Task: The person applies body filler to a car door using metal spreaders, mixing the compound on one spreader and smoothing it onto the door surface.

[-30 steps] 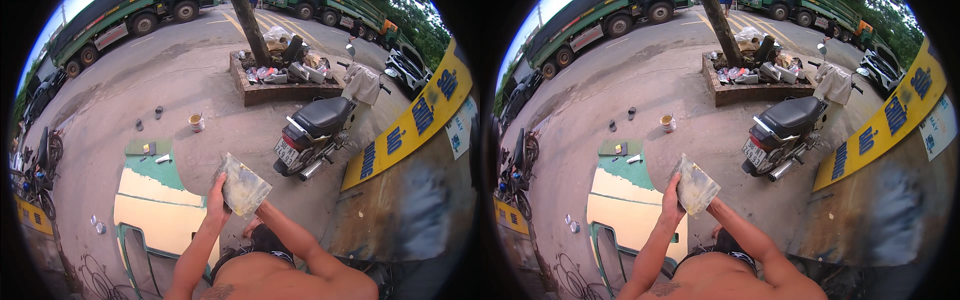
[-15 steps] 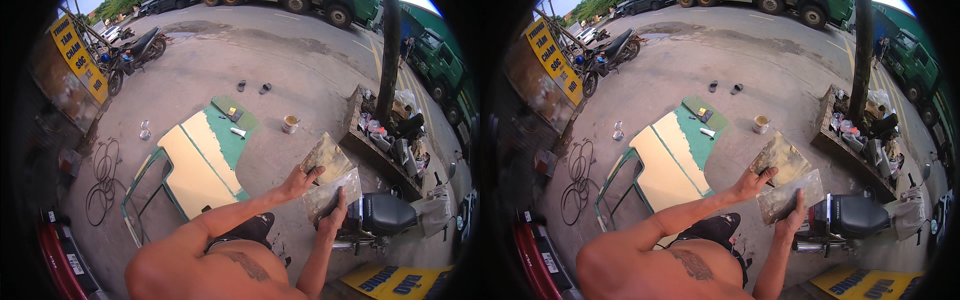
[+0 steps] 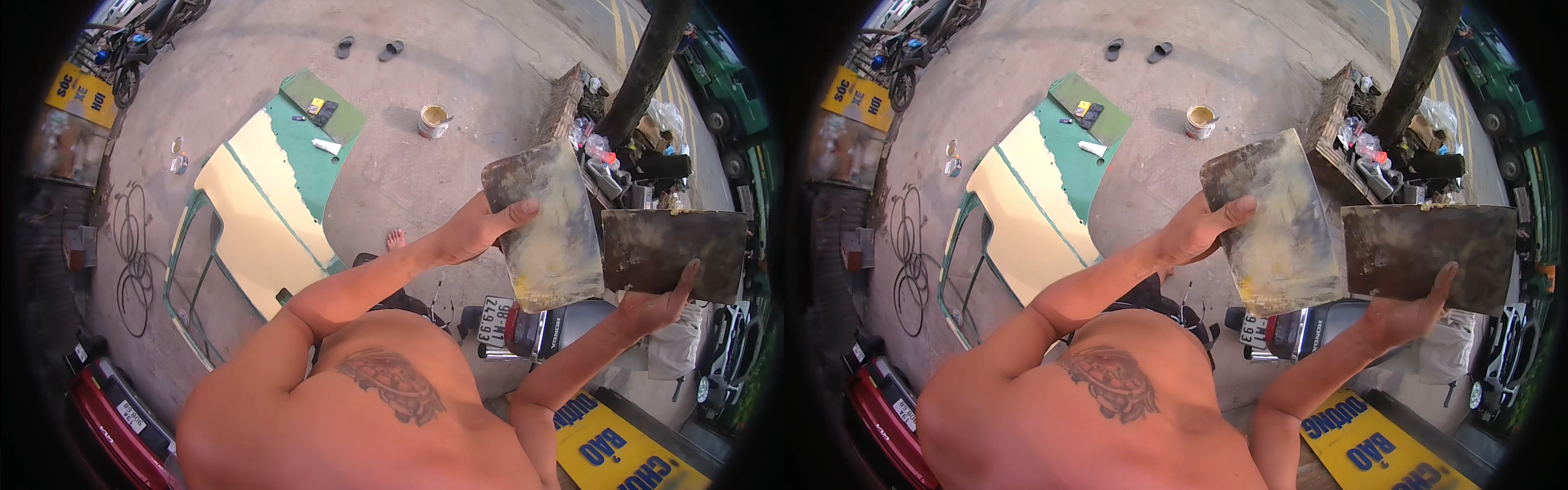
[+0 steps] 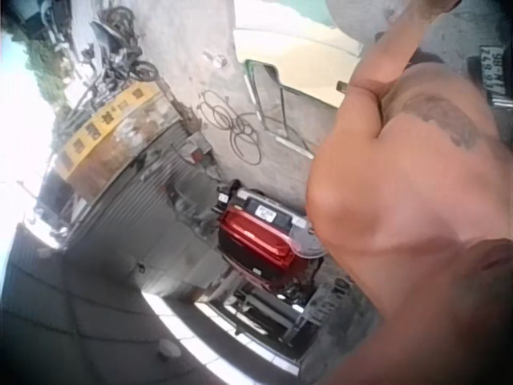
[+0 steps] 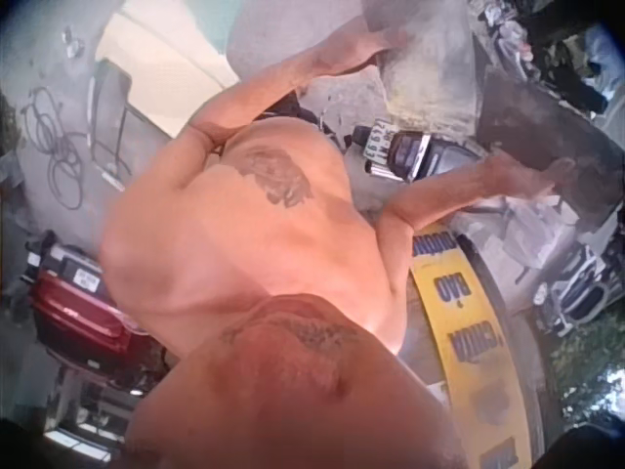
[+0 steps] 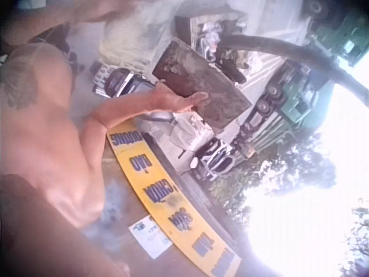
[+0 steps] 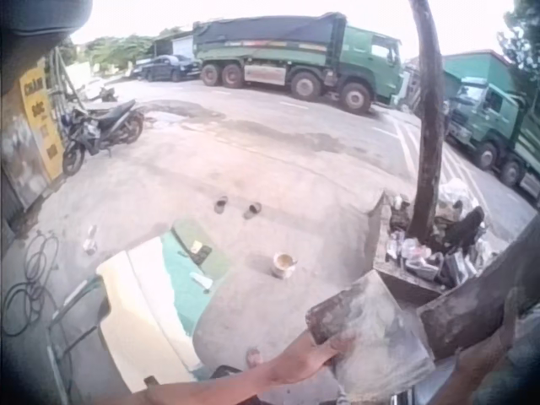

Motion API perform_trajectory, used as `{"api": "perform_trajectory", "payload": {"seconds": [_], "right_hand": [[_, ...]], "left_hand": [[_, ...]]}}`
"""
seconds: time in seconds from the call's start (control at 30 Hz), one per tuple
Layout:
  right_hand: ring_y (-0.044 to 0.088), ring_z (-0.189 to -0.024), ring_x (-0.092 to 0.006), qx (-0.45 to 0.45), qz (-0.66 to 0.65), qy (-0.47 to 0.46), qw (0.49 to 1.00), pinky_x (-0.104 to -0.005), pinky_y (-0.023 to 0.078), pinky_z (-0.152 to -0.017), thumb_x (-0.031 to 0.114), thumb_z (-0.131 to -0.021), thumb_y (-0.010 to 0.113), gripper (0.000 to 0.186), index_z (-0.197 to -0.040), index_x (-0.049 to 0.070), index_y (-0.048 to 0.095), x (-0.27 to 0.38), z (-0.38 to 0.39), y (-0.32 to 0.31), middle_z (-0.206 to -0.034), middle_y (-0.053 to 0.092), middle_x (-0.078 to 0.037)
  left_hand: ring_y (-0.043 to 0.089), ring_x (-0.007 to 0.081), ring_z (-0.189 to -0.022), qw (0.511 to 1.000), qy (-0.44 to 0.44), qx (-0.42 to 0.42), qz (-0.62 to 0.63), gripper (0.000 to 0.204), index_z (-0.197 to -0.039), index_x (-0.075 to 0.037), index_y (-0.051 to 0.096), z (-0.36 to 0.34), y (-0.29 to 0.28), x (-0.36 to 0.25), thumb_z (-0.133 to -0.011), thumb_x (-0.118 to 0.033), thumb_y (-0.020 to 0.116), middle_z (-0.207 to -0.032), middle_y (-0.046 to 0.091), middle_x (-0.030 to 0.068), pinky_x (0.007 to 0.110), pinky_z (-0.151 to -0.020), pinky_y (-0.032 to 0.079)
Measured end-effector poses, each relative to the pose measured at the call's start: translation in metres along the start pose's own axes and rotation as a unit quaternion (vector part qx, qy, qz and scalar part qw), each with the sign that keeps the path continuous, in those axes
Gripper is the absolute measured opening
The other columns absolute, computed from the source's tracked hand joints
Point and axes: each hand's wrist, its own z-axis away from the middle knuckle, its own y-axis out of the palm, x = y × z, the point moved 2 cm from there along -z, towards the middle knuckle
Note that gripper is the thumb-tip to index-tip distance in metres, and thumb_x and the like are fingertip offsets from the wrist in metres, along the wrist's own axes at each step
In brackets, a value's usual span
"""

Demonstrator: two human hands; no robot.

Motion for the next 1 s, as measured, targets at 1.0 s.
{"api": "perform_trajectory", "payload": {"seconds": [1.0], "right_hand": [[0.063,-0.103,-0.0145,0.375,0.03,0.304,0.876,-0.0302,0.053,-0.087,0.035,-0.086,0.08,0.066,-0.134,-0.001,0.053,-0.319,-0.441,0.155,-0.115,0.066,-0.008]], "left_hand": [[0.071,0.0216,-0.094,0.959,-0.01,-0.077,0.272,0.041,-0.134,-0.002,0.055,-0.547,-0.1,-0.073,-0.097,-0.02,0.061,-0.114,0.07,0.0116,0.033,-0.085,0.06]]}}
